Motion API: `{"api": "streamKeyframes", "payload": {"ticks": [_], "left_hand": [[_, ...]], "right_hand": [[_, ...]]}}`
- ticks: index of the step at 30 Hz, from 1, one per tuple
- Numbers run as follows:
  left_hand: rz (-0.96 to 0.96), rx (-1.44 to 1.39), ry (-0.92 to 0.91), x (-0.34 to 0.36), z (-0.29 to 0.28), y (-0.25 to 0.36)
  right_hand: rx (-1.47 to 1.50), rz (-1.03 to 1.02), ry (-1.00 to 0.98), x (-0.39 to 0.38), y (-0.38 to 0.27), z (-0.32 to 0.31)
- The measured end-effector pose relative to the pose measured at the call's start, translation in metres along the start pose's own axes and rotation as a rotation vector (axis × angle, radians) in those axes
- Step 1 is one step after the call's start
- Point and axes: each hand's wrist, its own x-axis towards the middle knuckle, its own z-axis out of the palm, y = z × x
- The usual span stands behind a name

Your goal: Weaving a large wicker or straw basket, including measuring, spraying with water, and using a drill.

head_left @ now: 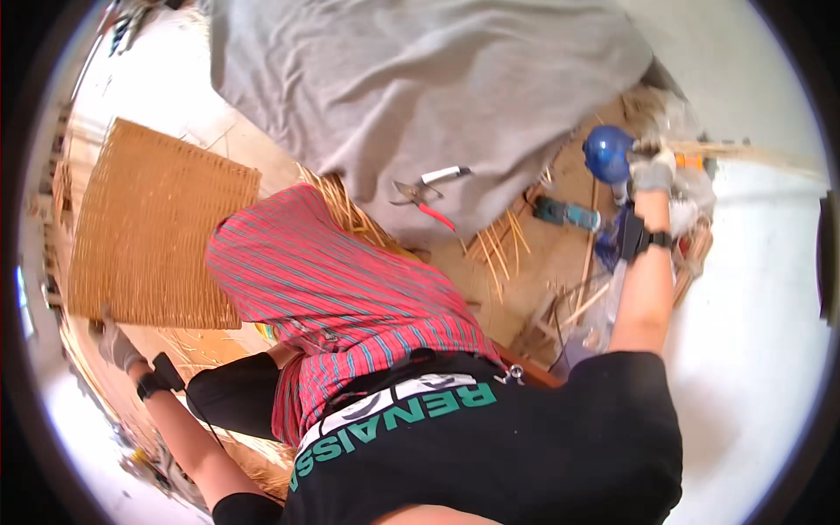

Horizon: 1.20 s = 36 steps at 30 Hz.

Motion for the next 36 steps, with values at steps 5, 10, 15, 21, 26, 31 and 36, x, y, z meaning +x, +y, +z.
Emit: {"api": "streamKeyframes", "payload": {"ticks": [5, 10, 15, 21, 26, 31, 36], "left_hand": [[0.015, 0.137, 0.03, -0.017, -0.016, -0.001], [0.041, 0.217, 0.05, -0.021, -0.025, -0.006], [0.013, 0.268, 0.046, -0.022, -0.03, -0.012], [0.107, 0.351, 0.096, -0.02, -0.029, -0.016], [0.237, 0.414, 0.093, -0.014, -0.032, -0.019], [0.166, 0.424, 0.076, -0.013, -0.032, -0.013], [0.157, 0.331, 0.098, -0.03, -0.028, 0.005]], "right_hand": [[-0.032, 0.023, 0.051, 0.039, 0.015, 0.004], [-0.226, 0.146, 0.041, 0.063, 0.052, -0.034], [-0.354, 0.184, 0.172, 0.071, 0.071, -0.073], [-0.442, 0.275, 0.141, 0.081, 0.09, -0.086], [-0.459, 0.187, 0.054, 0.084, 0.118, -0.108], [-0.333, 0.303, 0.052, 0.072, 0.13, -0.124], [-0.513, 0.405, -0.088, 0.071, 0.136, -0.119]]}}
